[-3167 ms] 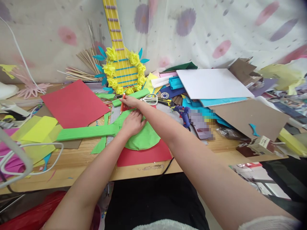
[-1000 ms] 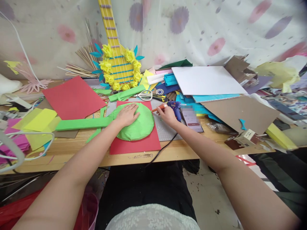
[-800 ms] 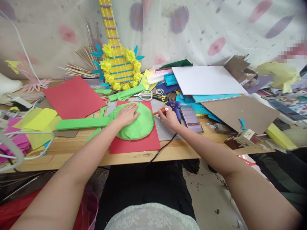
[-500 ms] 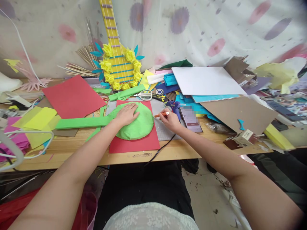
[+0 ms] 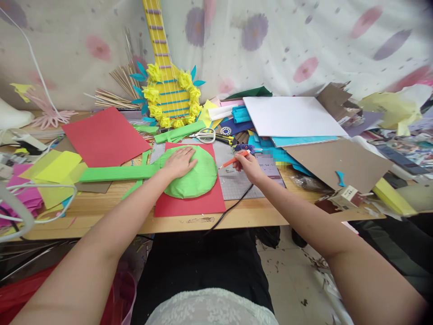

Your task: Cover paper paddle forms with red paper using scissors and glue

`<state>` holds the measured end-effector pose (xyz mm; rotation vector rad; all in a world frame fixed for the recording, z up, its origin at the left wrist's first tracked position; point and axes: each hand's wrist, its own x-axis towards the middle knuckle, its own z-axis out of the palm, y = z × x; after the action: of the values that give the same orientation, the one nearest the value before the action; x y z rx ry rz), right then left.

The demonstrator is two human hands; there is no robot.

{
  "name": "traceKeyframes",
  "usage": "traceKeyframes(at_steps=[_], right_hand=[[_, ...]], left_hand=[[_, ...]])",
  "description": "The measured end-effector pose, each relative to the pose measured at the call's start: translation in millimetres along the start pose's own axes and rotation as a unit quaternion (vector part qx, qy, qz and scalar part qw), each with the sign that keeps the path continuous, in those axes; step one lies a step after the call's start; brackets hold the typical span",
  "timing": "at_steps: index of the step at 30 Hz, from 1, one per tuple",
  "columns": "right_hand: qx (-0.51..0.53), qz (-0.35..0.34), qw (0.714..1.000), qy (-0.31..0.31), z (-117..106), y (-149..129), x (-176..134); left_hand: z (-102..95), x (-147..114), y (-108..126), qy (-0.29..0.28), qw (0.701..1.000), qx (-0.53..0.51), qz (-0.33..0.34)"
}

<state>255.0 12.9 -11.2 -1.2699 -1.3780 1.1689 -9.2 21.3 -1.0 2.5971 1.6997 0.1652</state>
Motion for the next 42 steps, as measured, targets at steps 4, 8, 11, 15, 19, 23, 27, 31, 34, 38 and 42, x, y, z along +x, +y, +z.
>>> traceKeyframes(at_steps=[4, 8, 11, 15, 19, 23, 27, 31, 34, 38, 42], right_hand=[[0.048, -0.019, 0.998, -0.027, 12.5, -1.2, 2.4], [0.000, -0.068, 0.997, -0.033, 30.6, 2.6, 12.1], [-0.038, -0.095, 0.994, -0.034, 40.3, 6.6, 25.9], [-0.061, -0.118, 0.991, -0.032, 49.1, 4.3, 46.5], [-0.047, -0.116, 0.992, -0.030, 55.4, -12.7, 56.1], [-0.001, -0.080, 0.994, -0.075, 50.8, -30.3, 42.2], [0.015, -0.104, 0.983, -0.149, 47.3, -39.7, 3.7], [-0.082, -0.198, 0.928, -0.304, 66.5, -49.5, -39.3], [-0.210, -0.355, 0.831, -0.373, 92.8, -51.4, -57.4], [-0.362, -0.454, 0.710, -0.398, 127.5, -41.7, -61.5], [-0.449, -0.489, 0.648, -0.374, 148.9, -34.7, -59.2]], left_hand=[[-2.4, -1.2, 1.5, -0.006, 1.000, -0.001, -0.001], [-4.6, -2.2, 3.4, -0.011, 1.000, 0.009, -0.007], [-3.5, -1.7, 2.6, -0.007, 1.000, 0.009, -0.002], [-2.0, -0.8, 1.1, 0.001, 1.000, 0.005, 0.003], [-2.8, -1.1, 2.1, -0.006, 1.000, 0.004, -0.003], [-0.6, -1.0, 2.2, 0.001, 1.000, -0.002, 0.002], [-0.7, 1.3, -1.0, -0.015, 1.000, -0.007, 0.012], [-12.2, 6.8, -6.8, -0.099, 0.994, -0.032, 0.017], [-23.0, 10.8, -11.5, -0.158, 0.986, -0.048, 0.023], [-28.3, 13.3, -16.7, -0.182, 0.981, -0.041, 0.044], [-28.2, 13.8, -17.9, -0.179, 0.982, -0.042, 0.048]])
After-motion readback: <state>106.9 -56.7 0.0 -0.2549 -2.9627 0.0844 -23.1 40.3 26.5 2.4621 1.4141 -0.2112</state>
